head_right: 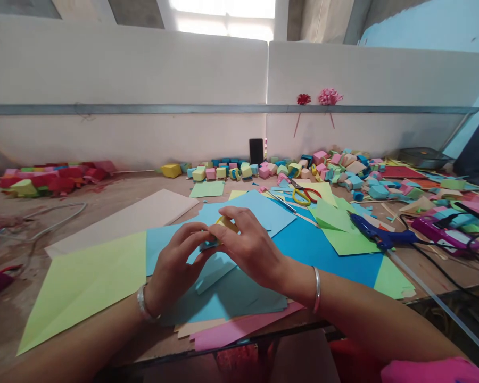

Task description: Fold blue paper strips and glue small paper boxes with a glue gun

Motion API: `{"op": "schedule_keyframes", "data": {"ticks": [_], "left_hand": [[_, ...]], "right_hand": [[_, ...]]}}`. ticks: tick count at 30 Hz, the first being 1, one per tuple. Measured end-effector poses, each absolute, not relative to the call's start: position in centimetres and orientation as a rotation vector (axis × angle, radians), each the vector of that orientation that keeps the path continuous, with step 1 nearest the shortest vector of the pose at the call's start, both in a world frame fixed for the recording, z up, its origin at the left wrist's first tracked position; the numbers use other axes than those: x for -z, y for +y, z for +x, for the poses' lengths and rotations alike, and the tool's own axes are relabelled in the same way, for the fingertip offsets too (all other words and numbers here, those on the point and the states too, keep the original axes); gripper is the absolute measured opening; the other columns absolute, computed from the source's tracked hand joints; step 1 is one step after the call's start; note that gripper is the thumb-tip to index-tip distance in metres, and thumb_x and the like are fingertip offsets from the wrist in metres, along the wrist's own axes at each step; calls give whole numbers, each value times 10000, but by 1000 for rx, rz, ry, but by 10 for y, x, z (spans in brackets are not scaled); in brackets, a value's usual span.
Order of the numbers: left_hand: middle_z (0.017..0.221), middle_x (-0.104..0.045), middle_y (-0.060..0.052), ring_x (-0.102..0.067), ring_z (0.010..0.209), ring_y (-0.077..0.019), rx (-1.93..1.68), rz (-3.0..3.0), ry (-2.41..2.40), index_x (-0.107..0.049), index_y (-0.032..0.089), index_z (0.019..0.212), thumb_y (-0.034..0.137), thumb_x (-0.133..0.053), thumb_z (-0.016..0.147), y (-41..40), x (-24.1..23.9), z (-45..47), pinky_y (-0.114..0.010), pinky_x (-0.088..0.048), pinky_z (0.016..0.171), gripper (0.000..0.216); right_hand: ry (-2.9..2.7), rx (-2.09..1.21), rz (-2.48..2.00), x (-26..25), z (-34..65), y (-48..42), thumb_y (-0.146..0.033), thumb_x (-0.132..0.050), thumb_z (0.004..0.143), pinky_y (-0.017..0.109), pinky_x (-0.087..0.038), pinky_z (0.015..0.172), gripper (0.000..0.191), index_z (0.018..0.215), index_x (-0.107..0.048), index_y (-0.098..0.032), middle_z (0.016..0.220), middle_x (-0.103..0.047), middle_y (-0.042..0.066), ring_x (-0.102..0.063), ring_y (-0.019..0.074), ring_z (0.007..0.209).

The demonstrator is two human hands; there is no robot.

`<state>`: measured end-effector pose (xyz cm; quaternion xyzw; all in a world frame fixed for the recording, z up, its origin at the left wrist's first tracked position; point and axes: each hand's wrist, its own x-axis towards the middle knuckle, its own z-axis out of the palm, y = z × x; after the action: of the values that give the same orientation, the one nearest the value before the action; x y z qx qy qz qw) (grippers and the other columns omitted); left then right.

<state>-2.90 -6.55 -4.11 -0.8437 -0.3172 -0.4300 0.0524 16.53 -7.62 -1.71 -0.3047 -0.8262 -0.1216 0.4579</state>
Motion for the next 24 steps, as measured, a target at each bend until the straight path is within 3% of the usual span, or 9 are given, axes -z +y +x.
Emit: {"op": "schedule_keyframes", "data": {"ticks": [5,10,14,17,19,21,24], "left_hand": [[1079,-592,-59,-601,994,-188,1284,-2584,-918,-595,207,1036,108,-617,872,-65,38,-29,-312,-531,819,193],[1056,-596,-61,-603,965,-174,1295,-2610,-886,-607,189,951,92,-585,885,-67,34,-28,-291,-536,789,119],[1094,-584,-68,-612,968,-175,1293,-2578,-902,-626,195,936,88,-571,887,-67,33,-28,-284,-539,757,129],[1103,-569,-62,-611,981,-181,1358,-2518,-934,-653,212,926,93,-600,870,-67,33,-29,-291,-536,760,143],[1099,-574,-58,-599,1015,-194,1454,-2517,-957,-665,229,983,103,-631,854,-68,32,-29,-316,-533,808,183],[1092,-585,-54,-591,1034,-201,1555,-2570,-966,-663,244,1045,117,-650,846,-67,32,-27,-338,-528,848,237],[1076,-600,-48,-602,1008,-196,1600,-2673,-973,-670,263,1071,130,-661,841,-65,35,-26,-343,-534,839,266]], "right_hand": [[-2048,318,-732,18,166,-75,-156,-577,910,389,-553,863,231,1127,-641,-201,1184,-580,135,-558,223,1079],[-2086,375,-632,19,167,-74,-115,-554,912,388,-543,895,286,1187,-604,-173,1188,-594,147,-548,233,1117],[-2116,231,-624,17,168,-73,-78,-583,878,440,-498,997,539,1385,-448,-203,1278,-569,154,-521,246,1211],[-2086,-107,-679,17,170,-71,-62,-666,799,460,-482,1036,839,1504,-250,-249,1393,-505,146,-494,257,1284],[-2034,-397,-713,20,170,-68,-81,-698,760,428,-529,985,926,1520,-205,-273,1408,-502,128,-512,252,1277],[-1980,-669,-719,24,170,-63,-113,-702,751,383,-564,927,851,1486,-304,-271,1356,-552,102,-560,233,1221],[-1900,-912,-714,29,168,-56,-156,-703,745,338,-577,874,585,1306,-548,-214,1194,-647,72,-643,195,1049]]}}
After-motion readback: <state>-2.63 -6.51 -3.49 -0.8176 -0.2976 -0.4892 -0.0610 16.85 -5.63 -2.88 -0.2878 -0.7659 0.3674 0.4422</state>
